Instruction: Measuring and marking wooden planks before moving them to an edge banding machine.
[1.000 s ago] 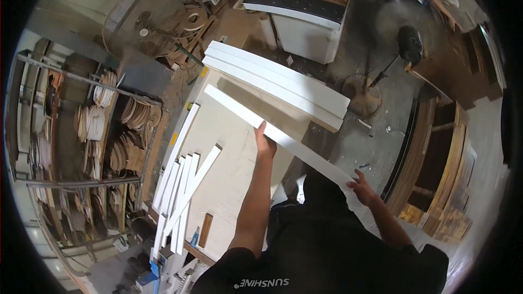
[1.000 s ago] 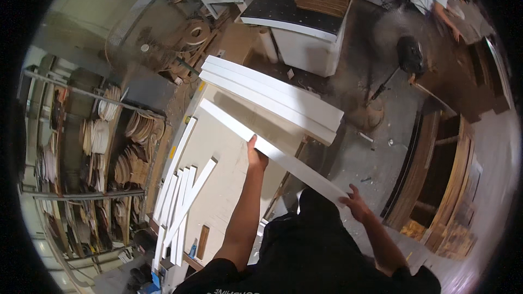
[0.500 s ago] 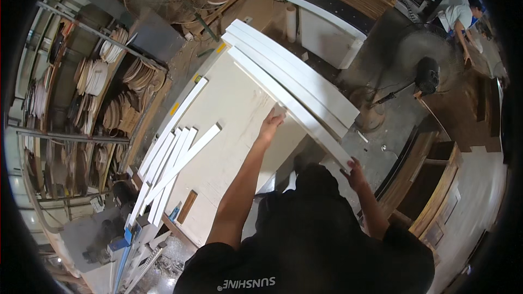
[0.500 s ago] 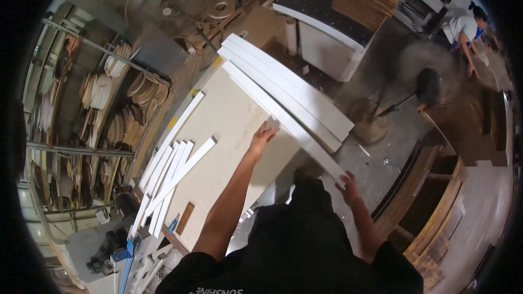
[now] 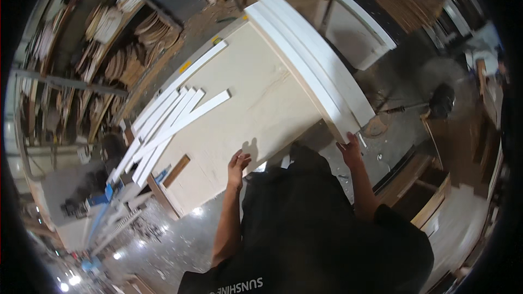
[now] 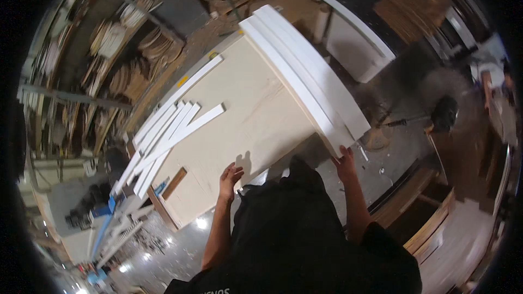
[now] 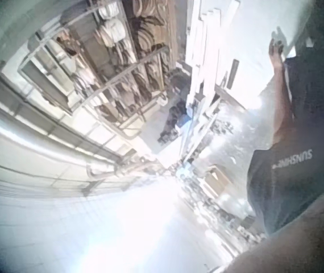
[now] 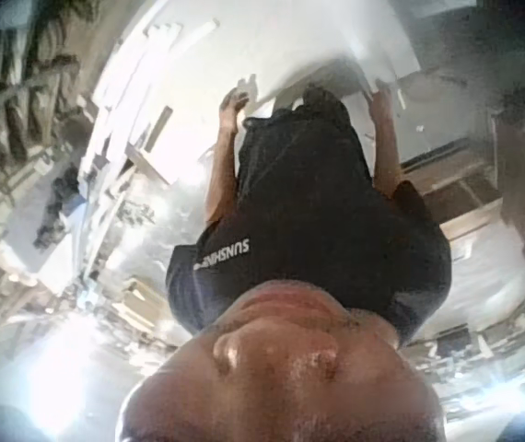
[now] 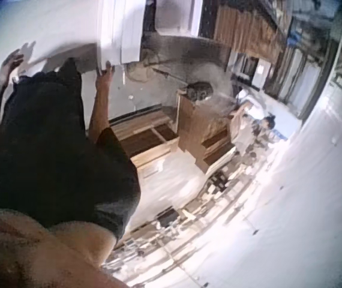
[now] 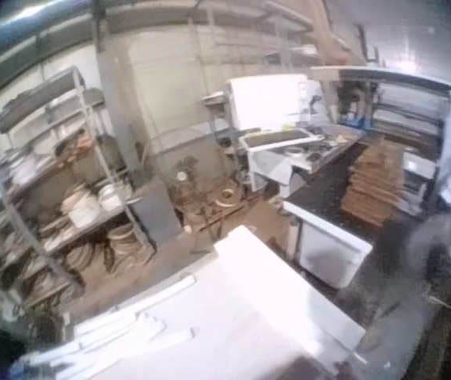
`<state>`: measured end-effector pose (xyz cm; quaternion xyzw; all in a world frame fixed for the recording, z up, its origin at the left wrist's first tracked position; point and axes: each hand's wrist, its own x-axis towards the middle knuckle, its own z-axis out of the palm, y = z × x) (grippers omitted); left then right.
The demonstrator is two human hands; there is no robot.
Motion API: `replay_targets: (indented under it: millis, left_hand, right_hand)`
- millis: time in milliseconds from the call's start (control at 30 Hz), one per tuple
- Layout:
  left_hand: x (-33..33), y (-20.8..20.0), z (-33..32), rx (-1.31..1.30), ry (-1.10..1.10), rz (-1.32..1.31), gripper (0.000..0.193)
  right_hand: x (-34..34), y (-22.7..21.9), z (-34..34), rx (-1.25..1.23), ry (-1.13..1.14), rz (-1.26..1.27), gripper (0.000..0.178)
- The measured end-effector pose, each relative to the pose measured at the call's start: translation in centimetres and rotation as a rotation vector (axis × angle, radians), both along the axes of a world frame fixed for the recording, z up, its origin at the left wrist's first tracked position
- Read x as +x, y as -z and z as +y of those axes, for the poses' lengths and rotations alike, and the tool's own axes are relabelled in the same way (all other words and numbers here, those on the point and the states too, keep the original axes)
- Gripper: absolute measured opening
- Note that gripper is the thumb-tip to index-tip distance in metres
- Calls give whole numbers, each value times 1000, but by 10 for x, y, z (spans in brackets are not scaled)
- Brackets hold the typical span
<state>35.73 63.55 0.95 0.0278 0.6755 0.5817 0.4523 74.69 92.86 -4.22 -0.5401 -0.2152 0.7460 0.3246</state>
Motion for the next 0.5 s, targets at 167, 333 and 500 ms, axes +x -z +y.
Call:
replay_targets:
  millis: [167, 333, 500]
  left_hand:
    - [-1, -24, -17, 26, -132, -2, 59]
    - [-10, -28, -64, -47, -104, 112, 58]
    - [-53, -38, -85, -276, 167, 370, 61]
  right_hand:
    - [13, 29, 6, 129, -163, -57, 74]
    - [-12, 17, 11, -234, 188, 180, 72]
    - [42, 74, 13, 400, -270, -288, 81]
